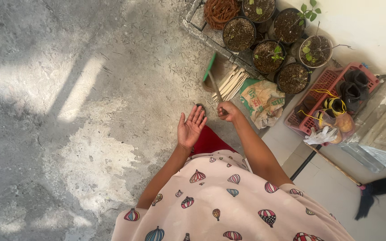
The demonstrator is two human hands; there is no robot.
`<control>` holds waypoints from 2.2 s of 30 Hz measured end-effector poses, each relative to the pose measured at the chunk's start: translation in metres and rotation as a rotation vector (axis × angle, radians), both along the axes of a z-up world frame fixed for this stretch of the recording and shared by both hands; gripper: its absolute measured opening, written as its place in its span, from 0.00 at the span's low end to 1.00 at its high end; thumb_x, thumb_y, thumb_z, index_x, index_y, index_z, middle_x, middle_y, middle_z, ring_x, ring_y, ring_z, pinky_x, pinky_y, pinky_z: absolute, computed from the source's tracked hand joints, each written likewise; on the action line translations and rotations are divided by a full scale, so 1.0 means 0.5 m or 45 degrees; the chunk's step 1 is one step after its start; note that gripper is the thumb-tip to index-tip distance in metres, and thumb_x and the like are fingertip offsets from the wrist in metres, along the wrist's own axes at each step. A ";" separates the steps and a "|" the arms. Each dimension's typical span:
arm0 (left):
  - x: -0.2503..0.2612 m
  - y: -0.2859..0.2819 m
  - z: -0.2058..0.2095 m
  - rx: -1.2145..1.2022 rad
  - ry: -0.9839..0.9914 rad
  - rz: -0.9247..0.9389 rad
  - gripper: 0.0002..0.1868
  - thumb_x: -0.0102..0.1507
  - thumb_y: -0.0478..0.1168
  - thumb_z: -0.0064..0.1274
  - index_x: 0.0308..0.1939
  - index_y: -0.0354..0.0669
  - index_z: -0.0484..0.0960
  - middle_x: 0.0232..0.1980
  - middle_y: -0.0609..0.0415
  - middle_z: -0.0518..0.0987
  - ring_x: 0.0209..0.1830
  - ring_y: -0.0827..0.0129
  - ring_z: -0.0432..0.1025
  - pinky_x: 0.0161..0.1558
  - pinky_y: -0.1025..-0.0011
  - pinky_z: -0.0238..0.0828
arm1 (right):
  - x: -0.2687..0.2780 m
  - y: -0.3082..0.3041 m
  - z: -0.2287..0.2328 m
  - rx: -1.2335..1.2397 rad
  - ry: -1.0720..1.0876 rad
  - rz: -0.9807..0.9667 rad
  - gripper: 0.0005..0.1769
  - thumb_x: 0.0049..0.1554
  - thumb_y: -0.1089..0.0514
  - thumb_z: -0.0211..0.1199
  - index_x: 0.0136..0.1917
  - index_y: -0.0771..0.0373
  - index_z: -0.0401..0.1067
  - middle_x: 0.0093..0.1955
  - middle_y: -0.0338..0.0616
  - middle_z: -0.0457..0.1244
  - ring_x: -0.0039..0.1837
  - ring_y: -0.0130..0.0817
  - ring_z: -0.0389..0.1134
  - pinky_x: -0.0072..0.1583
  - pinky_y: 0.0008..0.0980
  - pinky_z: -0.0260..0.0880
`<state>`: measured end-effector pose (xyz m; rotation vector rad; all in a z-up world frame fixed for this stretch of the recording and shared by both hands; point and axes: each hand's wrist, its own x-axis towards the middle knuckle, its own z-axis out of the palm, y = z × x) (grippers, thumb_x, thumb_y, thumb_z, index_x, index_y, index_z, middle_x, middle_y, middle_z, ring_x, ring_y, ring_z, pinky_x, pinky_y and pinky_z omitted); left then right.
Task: The person sweeps an outdoor area using a small broom and a handheld brush, moving items like flower pots and a long stick aside while walking across a concrete surface.
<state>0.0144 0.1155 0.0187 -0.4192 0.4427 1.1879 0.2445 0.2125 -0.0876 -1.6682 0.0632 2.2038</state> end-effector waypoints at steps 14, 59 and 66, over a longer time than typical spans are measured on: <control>0.020 0.133 -0.041 -0.026 -0.024 0.002 0.34 0.75 0.59 0.29 0.76 0.40 0.61 0.78 0.46 0.63 0.79 0.59 0.56 0.78 0.56 0.54 | 0.020 -0.092 0.206 0.004 0.340 0.042 0.03 0.56 0.65 0.58 0.44 0.63 0.66 0.26 0.33 0.56 0.26 0.21 0.55 0.27 0.22 0.46; -0.110 0.221 -0.026 -0.033 -0.080 0.390 0.34 0.74 0.57 0.33 0.77 0.38 0.59 0.79 0.45 0.60 0.80 0.58 0.54 0.79 0.55 0.50 | -0.181 0.046 0.272 -0.028 0.195 0.236 0.10 0.58 0.61 0.60 0.37 0.62 0.63 0.31 0.41 0.62 0.31 0.30 0.65 0.26 0.24 0.45; -0.162 0.258 -0.007 0.015 -0.035 0.310 0.36 0.74 0.59 0.33 0.77 0.38 0.59 0.79 0.46 0.60 0.80 0.58 0.53 0.78 0.55 0.50 | -0.206 0.225 0.072 0.092 0.167 -0.156 0.15 0.56 0.66 0.62 0.31 0.58 0.62 0.27 0.39 0.60 0.25 0.24 0.56 0.25 0.21 0.43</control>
